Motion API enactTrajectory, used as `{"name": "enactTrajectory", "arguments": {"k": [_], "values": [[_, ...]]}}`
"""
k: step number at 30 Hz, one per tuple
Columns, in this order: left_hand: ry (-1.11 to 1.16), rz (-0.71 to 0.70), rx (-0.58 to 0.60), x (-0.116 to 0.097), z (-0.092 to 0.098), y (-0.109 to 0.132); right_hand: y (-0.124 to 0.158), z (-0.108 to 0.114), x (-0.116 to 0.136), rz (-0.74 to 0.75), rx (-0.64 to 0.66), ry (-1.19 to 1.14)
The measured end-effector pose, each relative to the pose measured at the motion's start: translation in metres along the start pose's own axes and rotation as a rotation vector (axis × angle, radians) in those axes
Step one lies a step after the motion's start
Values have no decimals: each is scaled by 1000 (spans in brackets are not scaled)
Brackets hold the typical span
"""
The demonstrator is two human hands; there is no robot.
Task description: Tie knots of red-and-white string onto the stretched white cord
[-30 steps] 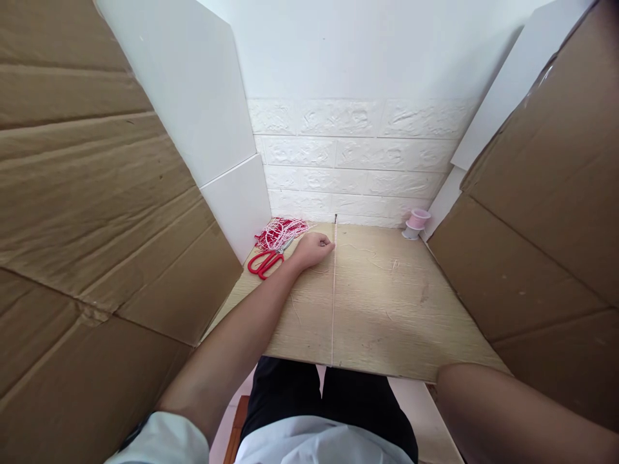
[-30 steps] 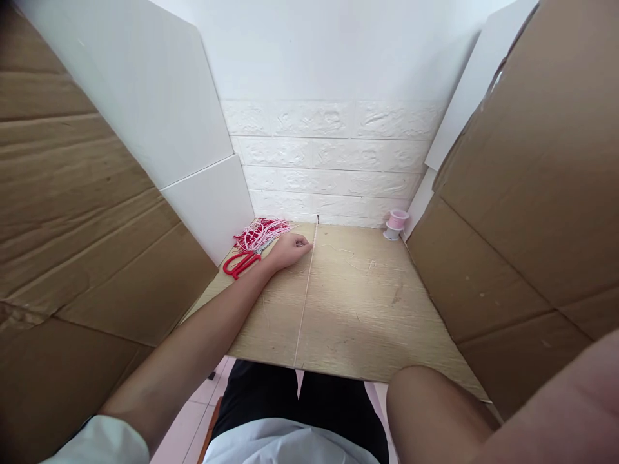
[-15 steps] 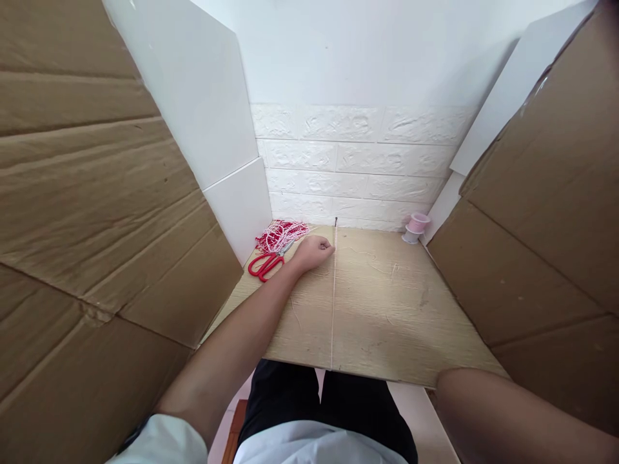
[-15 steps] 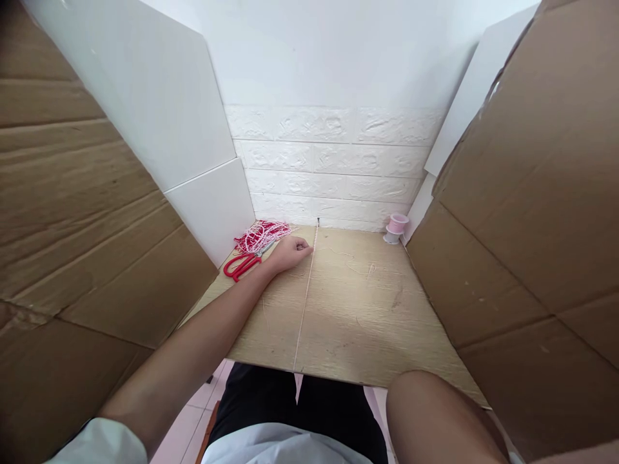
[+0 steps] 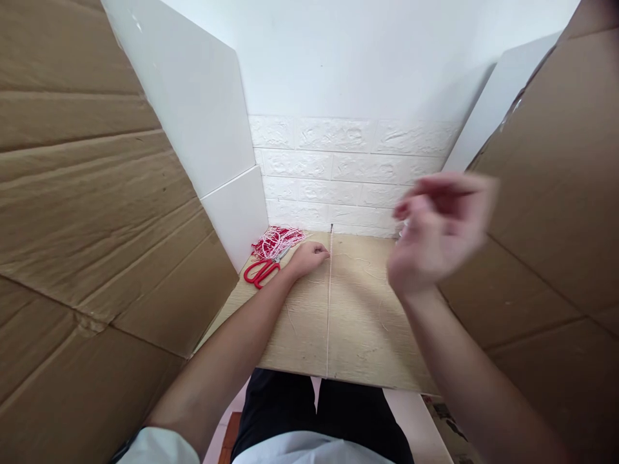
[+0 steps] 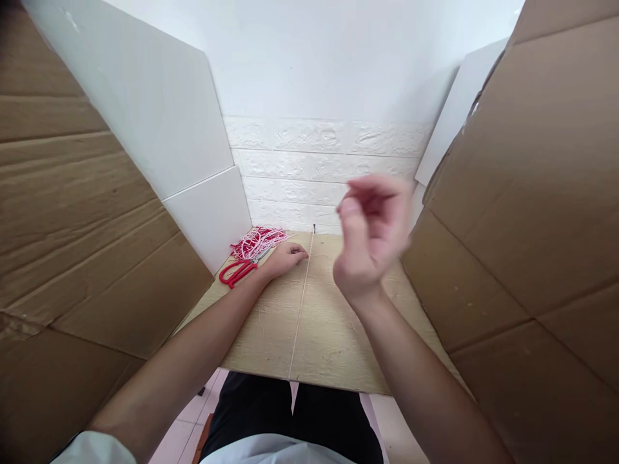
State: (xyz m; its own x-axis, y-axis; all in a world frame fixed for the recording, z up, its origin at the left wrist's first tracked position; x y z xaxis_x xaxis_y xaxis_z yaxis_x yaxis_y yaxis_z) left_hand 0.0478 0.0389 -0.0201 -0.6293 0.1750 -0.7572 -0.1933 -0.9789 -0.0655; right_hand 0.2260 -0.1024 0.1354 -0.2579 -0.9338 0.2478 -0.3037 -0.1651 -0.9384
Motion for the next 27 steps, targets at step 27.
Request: {"name": "enactTrajectory", "arguments": {"k": [27], "values": [[52, 23, 21, -4, 4, 0, 147, -19, -142, -506, 983, 541]]}}
Point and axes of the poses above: each hand's wrist, its own y-axis away from the middle knuckle, its own z-axis out of the back of the hand, x = y × z, the point moved 5 cm from there along -y, towards the middle knuckle, and after that the axes turned 13 degrees about z, right-handed, at the moved point
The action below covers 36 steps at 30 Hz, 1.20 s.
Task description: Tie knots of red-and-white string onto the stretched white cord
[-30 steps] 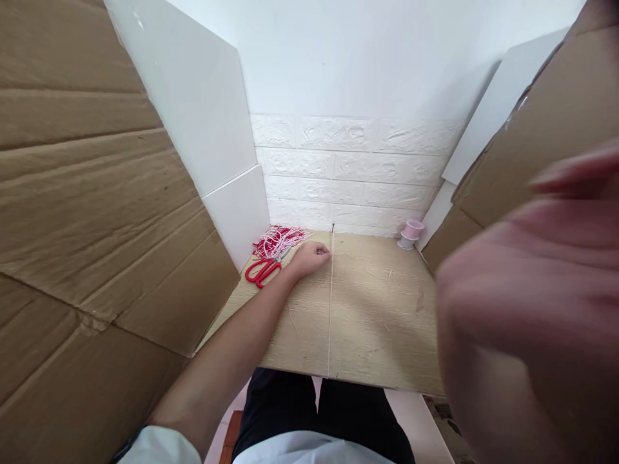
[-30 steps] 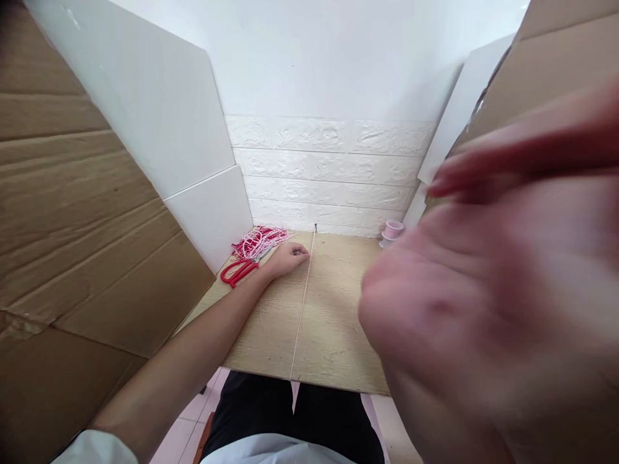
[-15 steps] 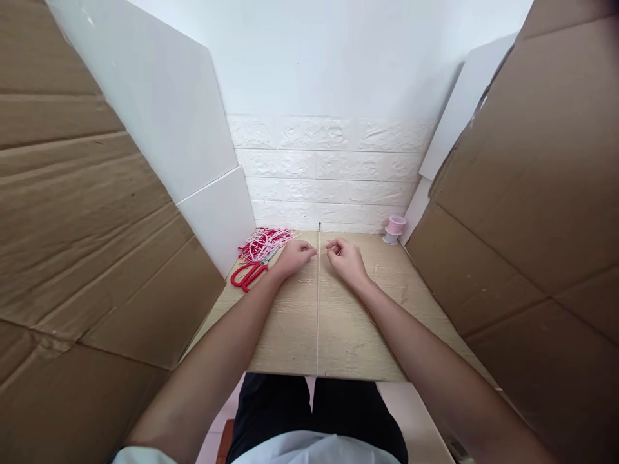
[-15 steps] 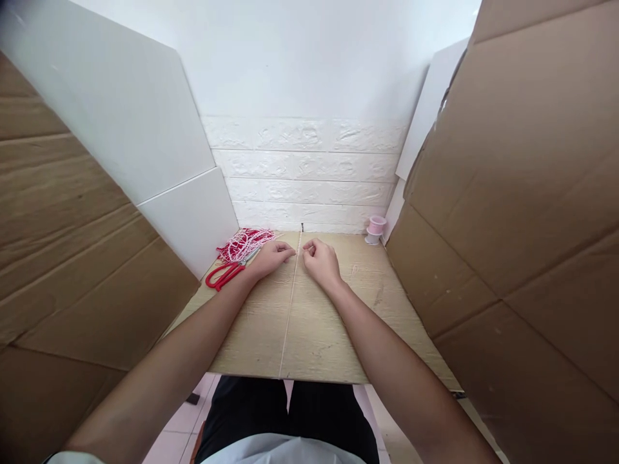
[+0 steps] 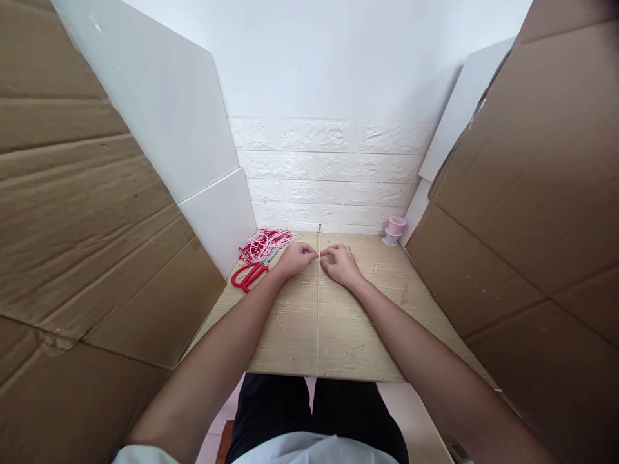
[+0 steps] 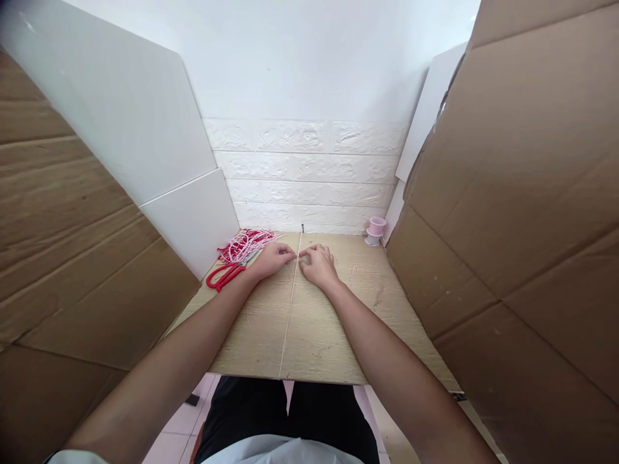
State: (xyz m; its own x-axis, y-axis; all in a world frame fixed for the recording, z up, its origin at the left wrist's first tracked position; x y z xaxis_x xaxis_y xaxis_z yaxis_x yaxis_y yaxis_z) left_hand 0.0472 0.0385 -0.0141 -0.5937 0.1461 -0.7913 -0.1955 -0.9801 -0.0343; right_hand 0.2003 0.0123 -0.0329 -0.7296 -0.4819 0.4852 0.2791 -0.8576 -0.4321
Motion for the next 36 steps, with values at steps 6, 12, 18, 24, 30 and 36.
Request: {"name": "enactTrajectory", "arguments": {"k": [6, 12, 18, 24, 30, 36], "values": [[-12, -12, -13, 1, -1, -1, -2, -1, 1, -15, 11, 55], [-44, -13, -61, 1, 0, -1, -2, -3, 2, -6, 39, 95], [-66, 4, -75, -1, 1, 2, -1, 1, 2, -43, 4, 118], [-86, -6, -45, -1, -1, 2, 2, 7, 1, -74, -89, 106], [-98, 7, -37, -1, -1, 2, 2, 25, 3, -134, -188, 56], [-89, 18, -23, 2, 0, 0, 5, 26, -14, -328, -65, 131]]}}
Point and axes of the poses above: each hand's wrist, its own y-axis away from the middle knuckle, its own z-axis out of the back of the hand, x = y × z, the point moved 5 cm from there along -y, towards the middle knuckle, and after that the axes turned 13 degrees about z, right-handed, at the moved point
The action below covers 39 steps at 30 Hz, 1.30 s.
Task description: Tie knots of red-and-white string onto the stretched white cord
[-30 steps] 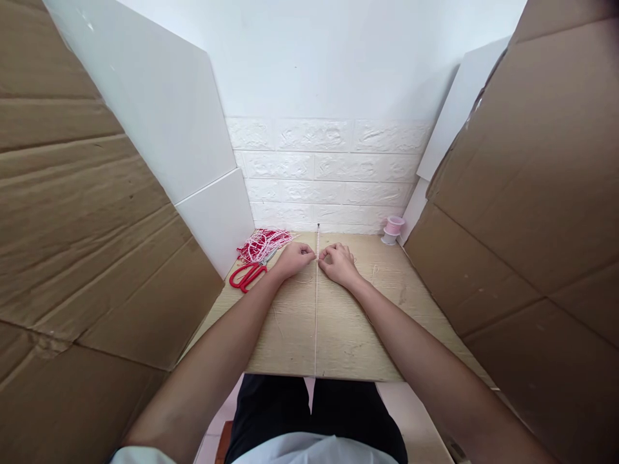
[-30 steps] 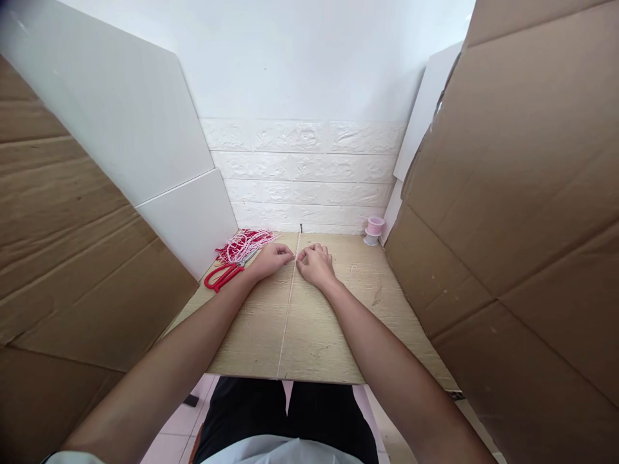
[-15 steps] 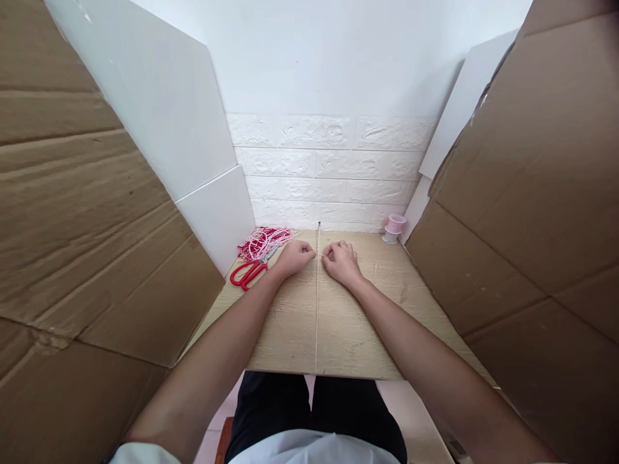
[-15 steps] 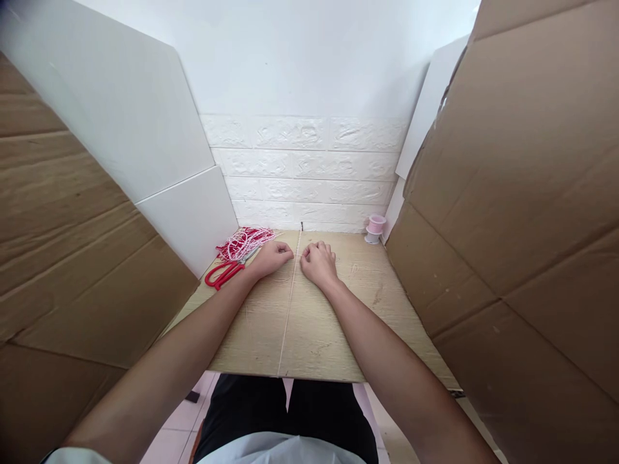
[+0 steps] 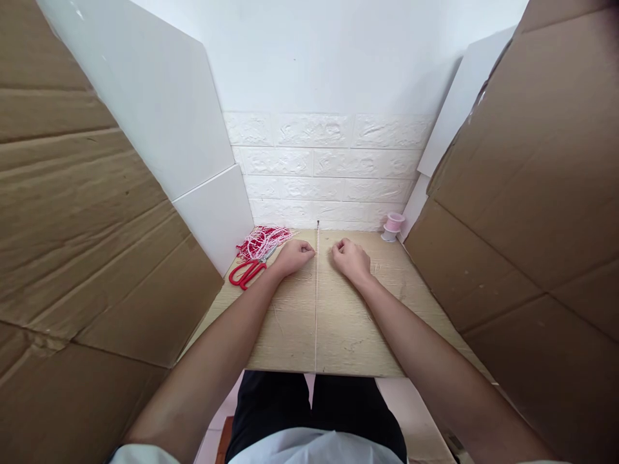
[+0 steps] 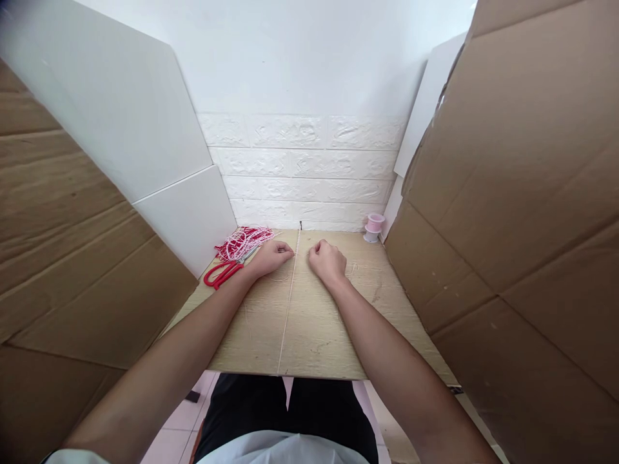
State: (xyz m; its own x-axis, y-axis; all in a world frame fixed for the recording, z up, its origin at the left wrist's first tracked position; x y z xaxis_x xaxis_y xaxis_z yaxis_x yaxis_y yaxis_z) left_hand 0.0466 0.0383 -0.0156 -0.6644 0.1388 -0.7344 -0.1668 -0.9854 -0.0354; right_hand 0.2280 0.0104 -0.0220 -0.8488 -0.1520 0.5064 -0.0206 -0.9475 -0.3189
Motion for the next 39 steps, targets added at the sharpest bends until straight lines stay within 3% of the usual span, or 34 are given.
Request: {"name": "enactTrajectory", "arguments": {"k": [8, 13, 17, 22, 28, 34, 39], "values": [[32, 1, 27, -1, 1, 1, -8, -3, -14, 67, -70, 50], [218, 52, 10, 2, 5, -2, -9, -1, -12, 145, -192, -126], [403, 103, 9, 8, 6, -9, -3, -11, 9, 252, -95, -427], [447, 119, 24, -1, 7, -6, 10, -22, 32, 303, -48, -599], [409, 26, 37, -19, 9, 7, 10, -31, 35, 289, -16, -712], [432, -83, 124, -25, 5, 11, 7, -30, 34, 272, 28, -809], [444, -69, 183, -29, 3, 13, 7, -29, 34, 215, 52, -901]]}}
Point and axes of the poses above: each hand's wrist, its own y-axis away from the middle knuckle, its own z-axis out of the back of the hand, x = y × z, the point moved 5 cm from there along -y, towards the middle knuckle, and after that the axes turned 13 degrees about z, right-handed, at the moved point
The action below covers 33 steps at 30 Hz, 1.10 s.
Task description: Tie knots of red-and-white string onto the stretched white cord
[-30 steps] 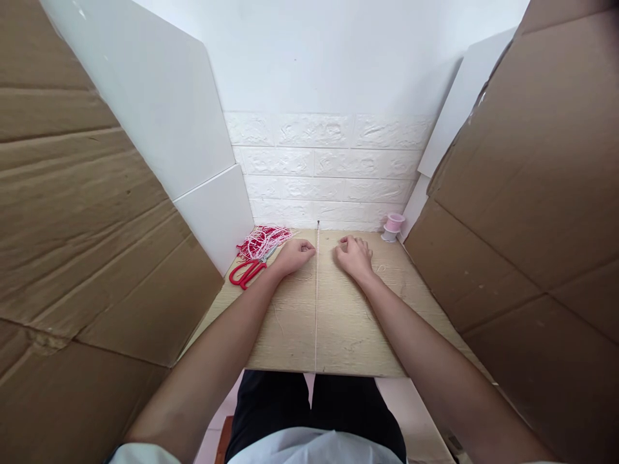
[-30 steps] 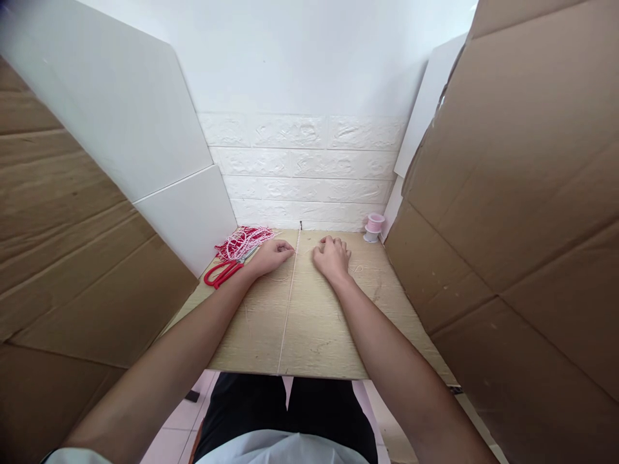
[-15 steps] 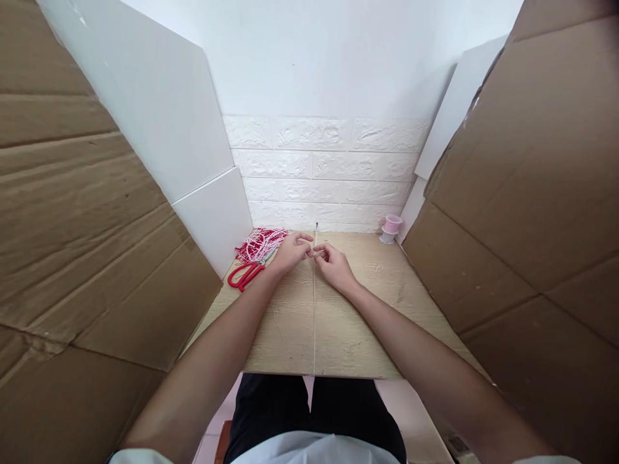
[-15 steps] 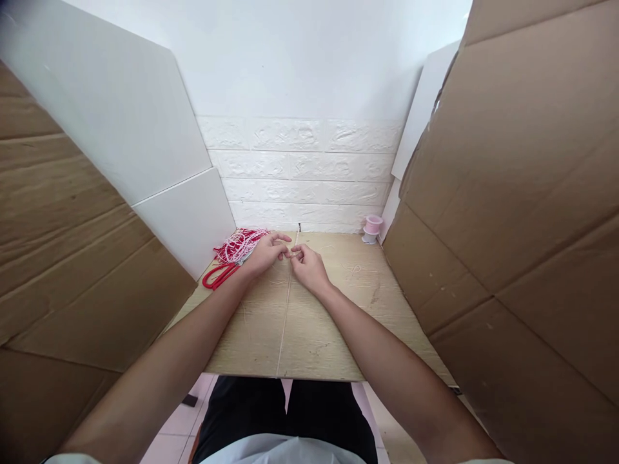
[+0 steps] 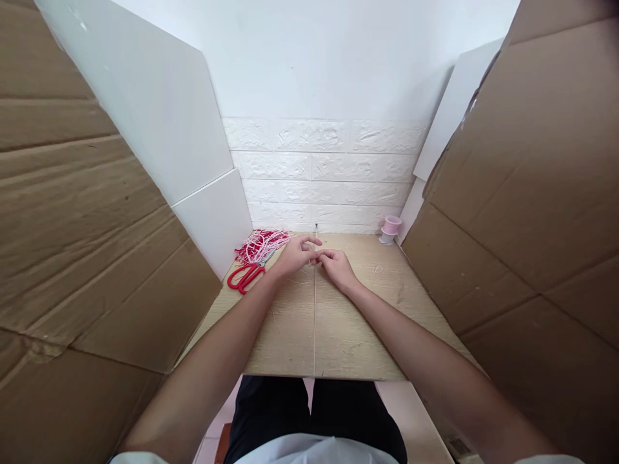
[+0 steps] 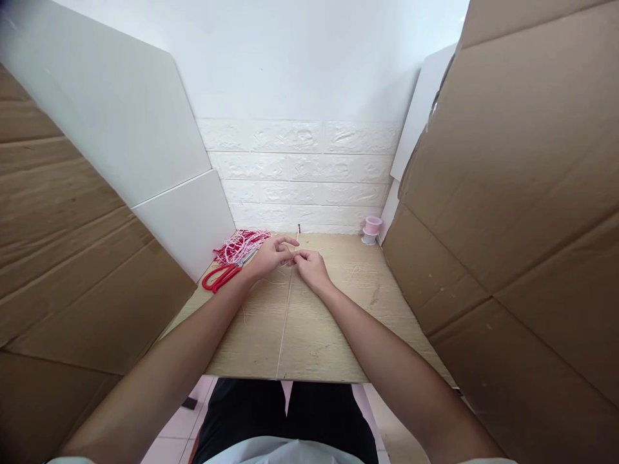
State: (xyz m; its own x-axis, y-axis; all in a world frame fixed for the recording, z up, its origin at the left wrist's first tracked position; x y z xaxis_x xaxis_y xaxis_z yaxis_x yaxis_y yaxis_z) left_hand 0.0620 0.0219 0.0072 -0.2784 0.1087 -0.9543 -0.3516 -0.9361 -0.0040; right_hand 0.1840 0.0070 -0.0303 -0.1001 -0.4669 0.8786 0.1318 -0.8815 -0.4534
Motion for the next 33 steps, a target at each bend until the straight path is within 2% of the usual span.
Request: {"name": "enactTrajectory", "arguments": {"k": [4, 7, 12, 14, 17, 21, 27, 33], "values": [[4, -27, -82, -2, 3, -1, 0, 3, -2, 20, -60, -9], [6, -75, -123, -5, 6, -2, 0, 2, -1, 65, -46, -37], [47, -53, -9, -10, 1, 2, 2, -3, 11, 77, -9, -84], [34, -52, 23, -11, -1, 3, 4, -5, 16, 12, -29, -147], [-3, -63, 26, -10, -1, 3, 10, -7, 17, -192, -81, -293], [-15, -61, 35, -5, 0, 0, 16, -15, 18, -382, -49, -514], [12, -44, 40, -7, 1, 1, 15, -19, 28, -440, 14, -776], [115, 0, 46, -10, 0, 6, 16, -19, 35, -458, 52, -847]]}}
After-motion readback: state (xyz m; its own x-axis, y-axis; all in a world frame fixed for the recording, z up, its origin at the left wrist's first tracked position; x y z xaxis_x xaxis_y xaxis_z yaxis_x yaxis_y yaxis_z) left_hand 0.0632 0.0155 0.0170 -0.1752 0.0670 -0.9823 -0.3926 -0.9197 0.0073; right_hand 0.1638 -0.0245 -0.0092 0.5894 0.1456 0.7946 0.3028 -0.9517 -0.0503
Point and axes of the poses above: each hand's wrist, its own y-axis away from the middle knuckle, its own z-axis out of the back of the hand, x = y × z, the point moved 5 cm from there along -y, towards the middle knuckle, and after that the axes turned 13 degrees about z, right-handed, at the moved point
